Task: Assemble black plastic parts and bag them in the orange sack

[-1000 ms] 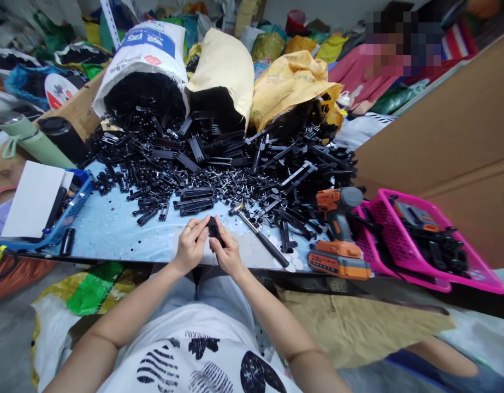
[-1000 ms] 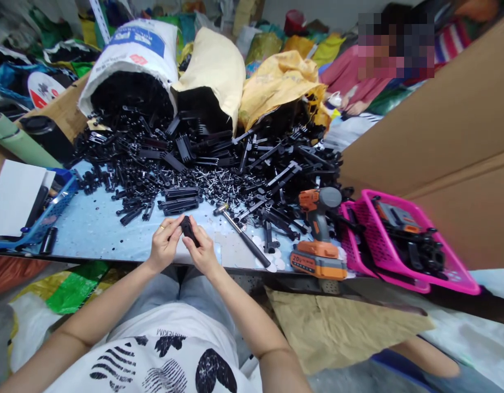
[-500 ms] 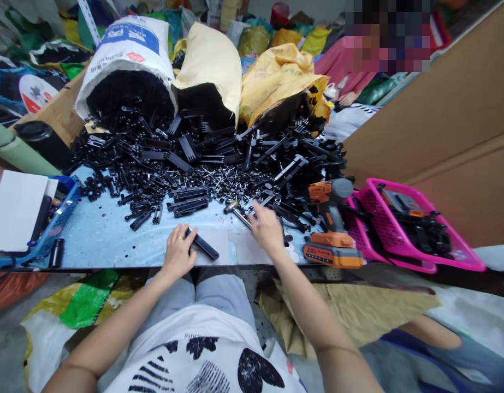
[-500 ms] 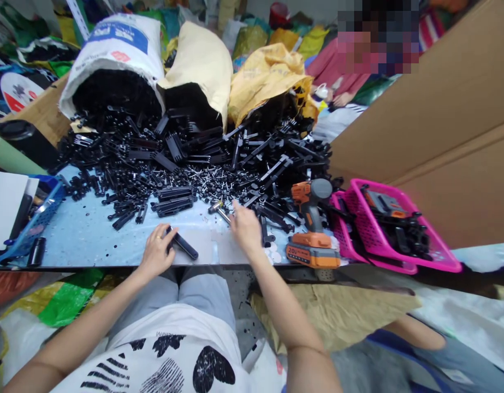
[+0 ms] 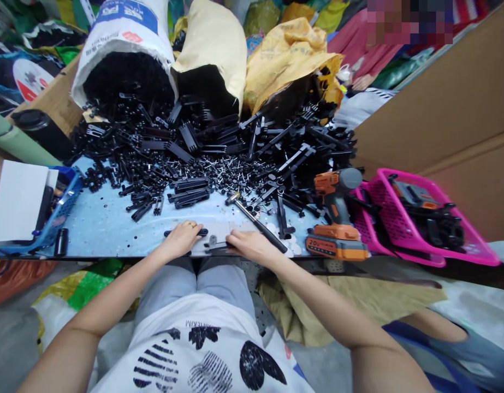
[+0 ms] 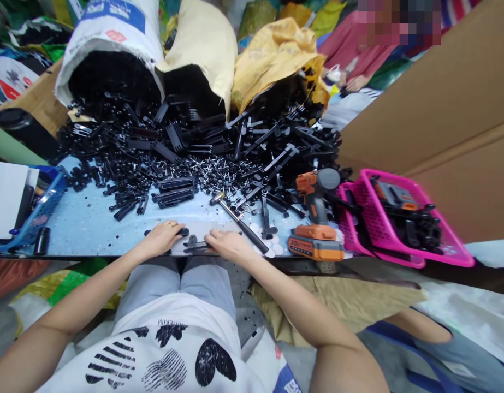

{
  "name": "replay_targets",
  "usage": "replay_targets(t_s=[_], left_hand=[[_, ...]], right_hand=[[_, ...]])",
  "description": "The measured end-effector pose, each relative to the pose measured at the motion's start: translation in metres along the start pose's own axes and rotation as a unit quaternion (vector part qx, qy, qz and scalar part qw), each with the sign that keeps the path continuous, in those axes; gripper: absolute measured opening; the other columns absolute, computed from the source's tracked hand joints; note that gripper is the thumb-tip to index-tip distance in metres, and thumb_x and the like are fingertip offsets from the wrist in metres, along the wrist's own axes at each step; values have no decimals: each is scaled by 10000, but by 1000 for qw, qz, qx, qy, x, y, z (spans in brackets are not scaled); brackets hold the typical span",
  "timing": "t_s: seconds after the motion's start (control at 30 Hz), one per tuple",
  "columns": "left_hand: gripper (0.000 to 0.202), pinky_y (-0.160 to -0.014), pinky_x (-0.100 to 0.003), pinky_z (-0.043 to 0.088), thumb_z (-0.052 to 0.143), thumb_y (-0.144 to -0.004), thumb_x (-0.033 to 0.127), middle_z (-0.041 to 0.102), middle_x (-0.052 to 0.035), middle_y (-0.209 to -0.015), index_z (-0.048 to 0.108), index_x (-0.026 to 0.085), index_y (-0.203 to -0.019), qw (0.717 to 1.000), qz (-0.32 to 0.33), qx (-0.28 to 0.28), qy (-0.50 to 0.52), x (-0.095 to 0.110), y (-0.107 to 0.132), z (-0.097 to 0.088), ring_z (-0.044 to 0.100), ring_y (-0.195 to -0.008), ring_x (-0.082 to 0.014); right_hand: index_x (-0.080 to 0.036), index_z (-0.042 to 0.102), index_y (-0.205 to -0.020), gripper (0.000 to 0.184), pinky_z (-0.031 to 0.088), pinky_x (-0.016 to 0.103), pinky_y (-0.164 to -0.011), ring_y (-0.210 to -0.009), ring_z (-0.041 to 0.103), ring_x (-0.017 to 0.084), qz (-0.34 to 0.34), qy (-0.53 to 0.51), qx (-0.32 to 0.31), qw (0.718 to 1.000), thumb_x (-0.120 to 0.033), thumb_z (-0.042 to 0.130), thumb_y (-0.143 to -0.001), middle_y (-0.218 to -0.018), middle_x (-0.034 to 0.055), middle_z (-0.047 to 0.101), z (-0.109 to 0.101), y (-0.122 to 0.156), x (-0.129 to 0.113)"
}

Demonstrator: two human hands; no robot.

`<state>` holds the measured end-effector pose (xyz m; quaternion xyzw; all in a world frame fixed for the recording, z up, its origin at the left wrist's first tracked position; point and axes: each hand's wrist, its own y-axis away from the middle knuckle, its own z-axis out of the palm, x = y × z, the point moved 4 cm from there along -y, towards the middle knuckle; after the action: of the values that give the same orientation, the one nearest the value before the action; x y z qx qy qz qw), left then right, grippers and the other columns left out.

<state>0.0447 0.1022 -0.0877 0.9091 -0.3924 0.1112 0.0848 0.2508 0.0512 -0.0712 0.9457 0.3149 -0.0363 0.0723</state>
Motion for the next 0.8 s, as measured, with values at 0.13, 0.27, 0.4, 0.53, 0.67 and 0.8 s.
replay_targets(t_s=[0.13, 0.27, 0.4, 0.53, 0.67, 0.8], left_hand=[[362, -882, -363, 389, 412, -895, 247, 563, -105, -1110, 465, 169, -1245, 999, 9, -25, 36, 7, -6, -4, 505, -1049, -244], [460, -863, -391, 390, 502, -829, 511, 563, -104, -1083, 498, 184, -1152, 999, 7, -21, 41, 10, -7, -8, 514, -1011, -273], [616, -804, -397, 414, 558, -716, 661, 576, -122, -1017, 494, 156, -1064, 999, 28, 23, 41, 11, -2, -6, 542, -940, -292], [526, -742, -364, 440, 559, -754, 592, 586, -112, -980, 479, 159, -1041, 995, 26, 75, 59, 6, 4, -4, 574, -898, -270], [517, -738, -357, 456, 589, -747, 556, 597, -109, -1000, 472, 162, -1061, 991, 38, 107, 68, 3, 8, -5, 592, -896, -263], [373, -725, -331, 459, 559, -808, 458, 607, -93, -965, 483, 165, -1025, 989, 48, 125, 69, 1, 9, -5, 598, -883, -240]], right_hand=[[-175, 545, -971, 334, 328, 266, -636, -775, 563, 166, -6, 16, -30, 999, -463, 377, -944, -916, 64, 576, 17, -18, -20], [-188, 540, -965, 378, 277, 273, -585, -752, 563, 161, 38, 22, -32, 999, -500, 329, -947, -877, 47, 587, 19, -21, -20], [-196, 535, -989, 371, 251, 291, -590, -780, 548, 167, 55, 48, 7, 997, -487, 308, -958, -898, 47, 585, 9, -20, -29], [-184, 531, -1016, 344, 242, 302, -616, -804, 526, 177, 43, 73, 29, 996, -433, 298, -975, -906, 62, 583, -6, -21, -40], [-180, 536, -1015, 284, 241, 308, -633, -806, 520, 181, 48, 81, 19, 995, -388, 348, -970, -907, 66, 584, -22, -25, -45], [-172, 536, -1027, 277, 250, 307, -653, -816, 520, 187, 52, 81, 11, 995, -365, 345, -974, -920, 79, 582, -32, -28, -47]])
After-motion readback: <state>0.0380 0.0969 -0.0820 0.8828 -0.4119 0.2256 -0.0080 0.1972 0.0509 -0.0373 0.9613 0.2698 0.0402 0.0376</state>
